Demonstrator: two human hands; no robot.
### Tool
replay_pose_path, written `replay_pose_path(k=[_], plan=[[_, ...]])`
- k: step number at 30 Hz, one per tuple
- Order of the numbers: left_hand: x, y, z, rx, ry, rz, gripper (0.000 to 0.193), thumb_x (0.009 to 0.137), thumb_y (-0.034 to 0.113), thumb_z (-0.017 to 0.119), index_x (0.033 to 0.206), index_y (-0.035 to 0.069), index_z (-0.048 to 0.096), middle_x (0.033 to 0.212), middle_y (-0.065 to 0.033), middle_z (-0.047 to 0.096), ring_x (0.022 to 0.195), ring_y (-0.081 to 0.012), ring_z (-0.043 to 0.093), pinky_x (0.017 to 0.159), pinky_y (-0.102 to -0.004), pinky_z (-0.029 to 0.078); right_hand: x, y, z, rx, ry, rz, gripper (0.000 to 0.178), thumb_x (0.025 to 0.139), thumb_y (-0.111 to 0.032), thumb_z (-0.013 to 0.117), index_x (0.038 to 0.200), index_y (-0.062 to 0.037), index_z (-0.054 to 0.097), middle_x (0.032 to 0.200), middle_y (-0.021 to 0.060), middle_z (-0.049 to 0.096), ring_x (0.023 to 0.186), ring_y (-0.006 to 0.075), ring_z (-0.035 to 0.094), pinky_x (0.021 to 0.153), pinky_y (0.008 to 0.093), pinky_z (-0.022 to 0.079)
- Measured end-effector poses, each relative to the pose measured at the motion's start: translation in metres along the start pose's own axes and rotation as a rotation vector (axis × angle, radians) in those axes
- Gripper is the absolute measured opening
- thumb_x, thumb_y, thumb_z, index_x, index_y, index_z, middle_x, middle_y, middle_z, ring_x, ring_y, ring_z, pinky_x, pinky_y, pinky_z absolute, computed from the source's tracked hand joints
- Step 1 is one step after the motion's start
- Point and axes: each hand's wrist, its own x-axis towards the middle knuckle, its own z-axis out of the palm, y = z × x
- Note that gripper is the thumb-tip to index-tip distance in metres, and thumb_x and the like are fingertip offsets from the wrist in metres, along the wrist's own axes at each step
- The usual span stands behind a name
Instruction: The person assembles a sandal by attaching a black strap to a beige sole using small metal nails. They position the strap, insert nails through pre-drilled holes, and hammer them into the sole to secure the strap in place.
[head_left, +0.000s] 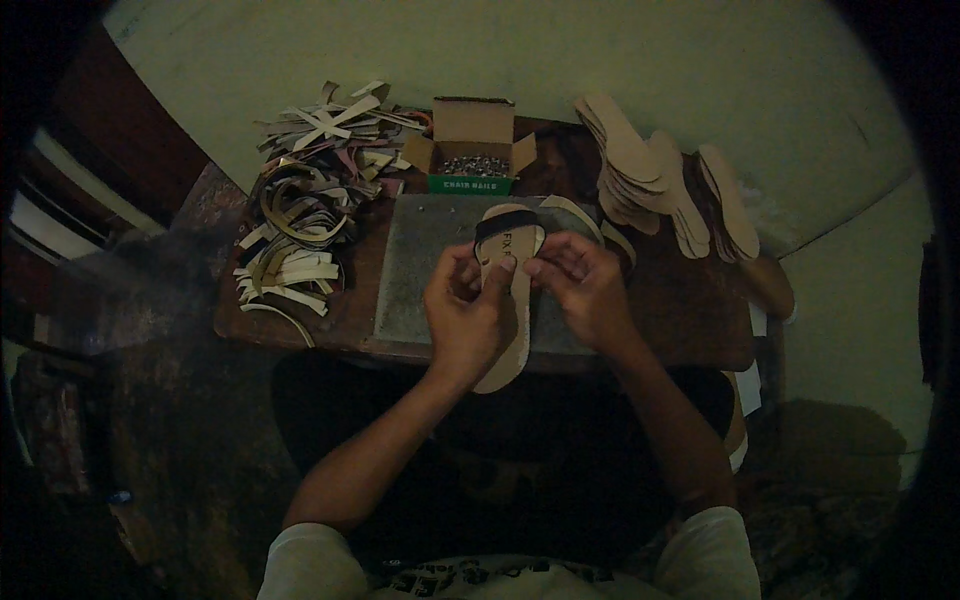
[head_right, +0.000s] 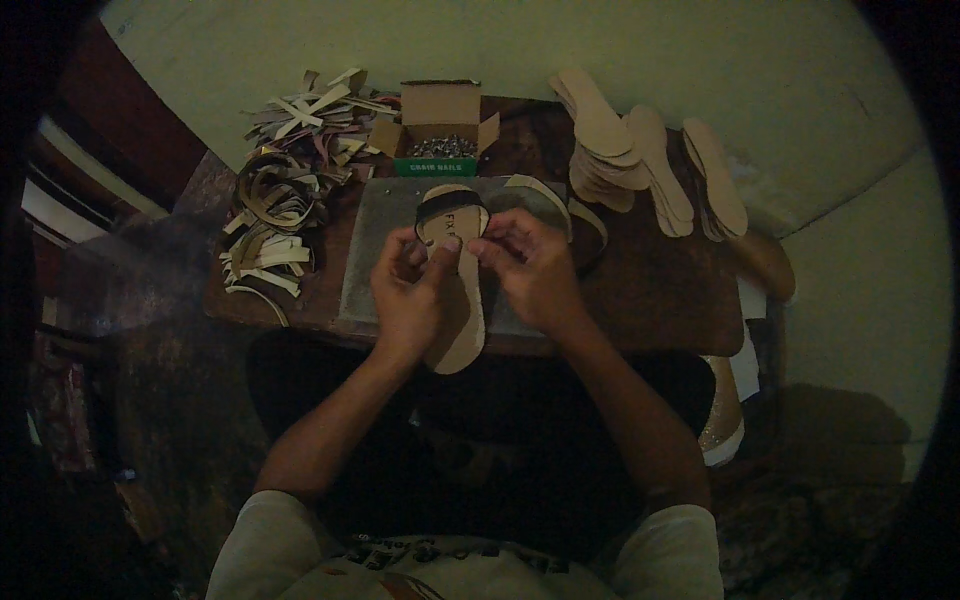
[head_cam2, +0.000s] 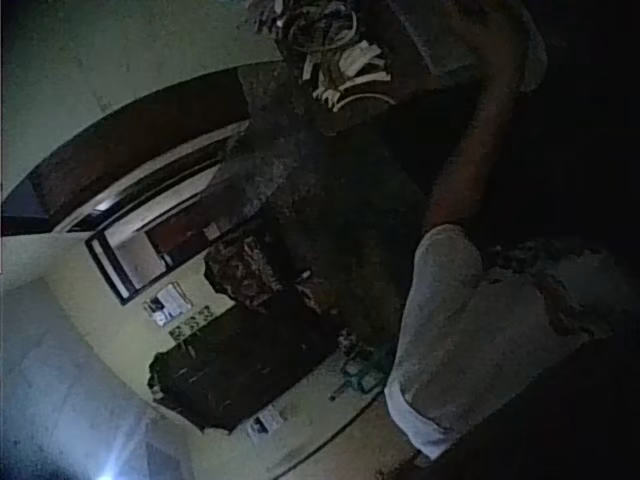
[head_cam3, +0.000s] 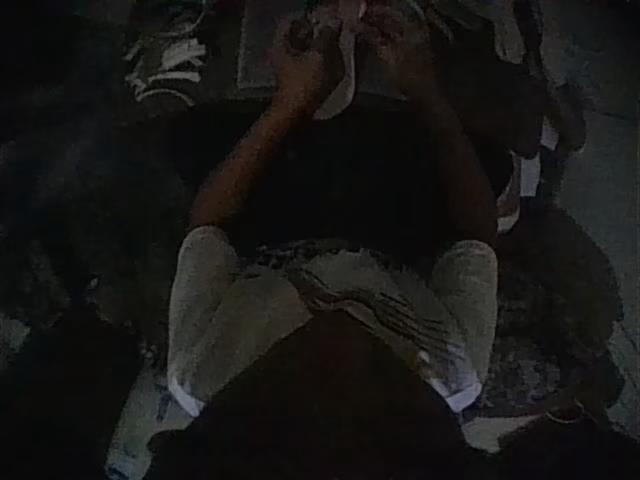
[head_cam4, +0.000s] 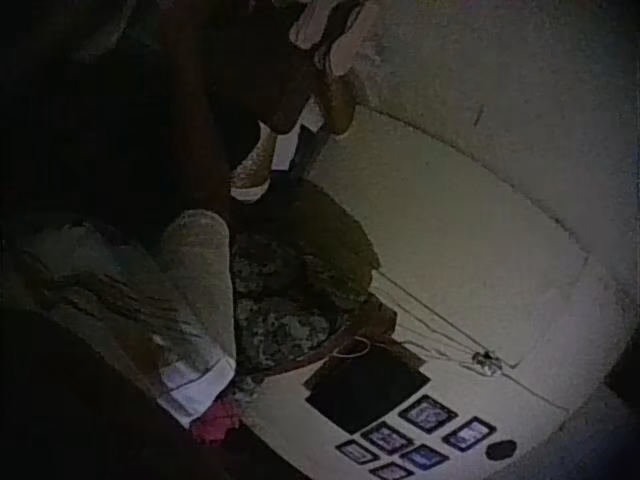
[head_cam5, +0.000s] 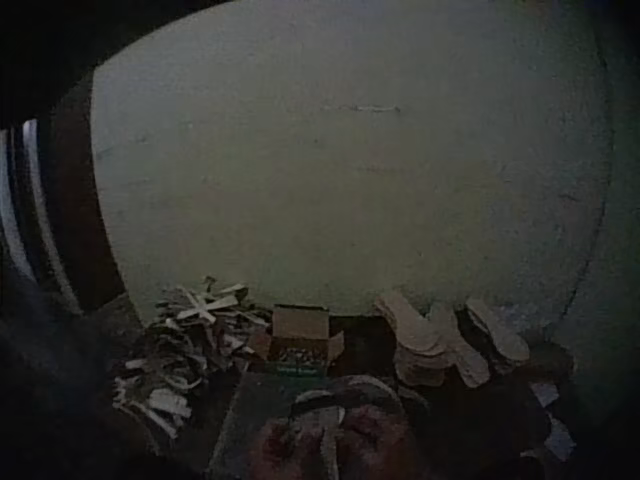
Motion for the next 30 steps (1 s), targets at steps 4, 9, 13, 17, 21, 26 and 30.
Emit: replay_pose_path(k=[4,9,13,17,21,26,30], plan=[[0.0,0.002,0.0,0.006,0.0,-0.019,0.017,0.09,0.002,0.065,0.104,0.001,0.055,0.096,-0.0085,0.067,0.086,-0.0112,0.064,0.072,-0.0242,0.05,0.001,0.002,-0.001,-0.072,-0.005,-0.035,0.015,0.087,0.0,0.068,0.098,0.0002,0.056,0.095,0.0076,0.066,0.089,0.0131,0.063,0.078,0.0286,0.052],[-0.001,-0.001,-0.001,0.044,0.006,-0.023,0.017,0.09,0.003,0.066,0.103,0.002,0.056,0.095,-0.0083,0.068,0.084,-0.0109,0.063,0.07,-0.024,0.049,0.002,0.004,-0.001,-0.023,-0.01,-0.05,0.016,0.087,0.0,0.068,0.095,-0.0019,0.055,0.089,0.0047,0.064,0.083,0.0106,0.061,0.073,0.0267,0.05],[-0.002,-0.003,0.001,0.008,-0.002,-0.012,0.017,0.089,0.005,0.067,0.103,0.004,0.056,0.094,-0.0069,0.068,0.083,-0.0107,0.062,0.068,-0.0241,0.048,0.002,0.005,-0.002,-0.009,0.003,-0.015,0.016,0.087,-0.001,0.068,0.093,-0.0032,0.054,0.087,0.0032,0.062,0.078,0.0097,0.059,0.07,0.026,0.049],[-0.003,-0.007,0.0,0.012,0.002,-0.012,0.017,0.09,0.004,0.067,0.103,0.004,0.057,0.094,-0.0072,0.068,0.083,-0.0109,0.062,0.067,-0.0247,0.049,0.004,0.01,-0.005,0.035,-0.02,0.017,0.015,0.087,-0.002,0.069,0.092,-0.0038,0.054,0.086,0.003,0.062,0.079,0.0099,0.059,0.069,0.026,0.049],[-0.002,-0.009,0.003,0.016,0.025,-0.061,0.017,0.09,0.003,0.064,0.105,0.001,0.056,0.095,-0.0107,0.069,0.085,-0.0123,0.065,0.071,-0.0254,0.05,0.007,0.014,-0.005,0.05,0.033,0.116,0.017,0.087,-0.005,0.071,0.097,-0.0027,0.058,0.088,0.0044,0.065,0.081,0.011,0.06,0.071,0.0259,0.05],[0.007,-0.003,-0.004,0.121,0.031,-0.098,0.024,0.088,0.007,0.069,0.108,-0.002,0.059,0.094,-0.0105,0.069,0.083,-0.0127,0.065,0.071,-0.0253,0.051,0.011,0.008,-0.01,0.044,0.01,0.201,0.021,0.088,-0.009,0.07,0.106,-0.0002,0.064,0.097,0.0063,0.069,0.084,0.0136,0.064,0.077,0.0281,0.051],[0.009,0.0,-0.003,0.035,0.026,-0.161,0.032,0.087,0.014,0.073,0.113,0.001,0.061,0.097,-0.0103,0.07,0.084,-0.0131,0.065,0.071,-0.025,0.05,0.01,0.004,-0.008,0.052,0.015,0.184,0.022,0.088,-0.01,0.069,0.107,0.0003,0.065,0.1,0.0076,0.069,0.086,0.0142,0.065,0.078,0.0284,0.051]])
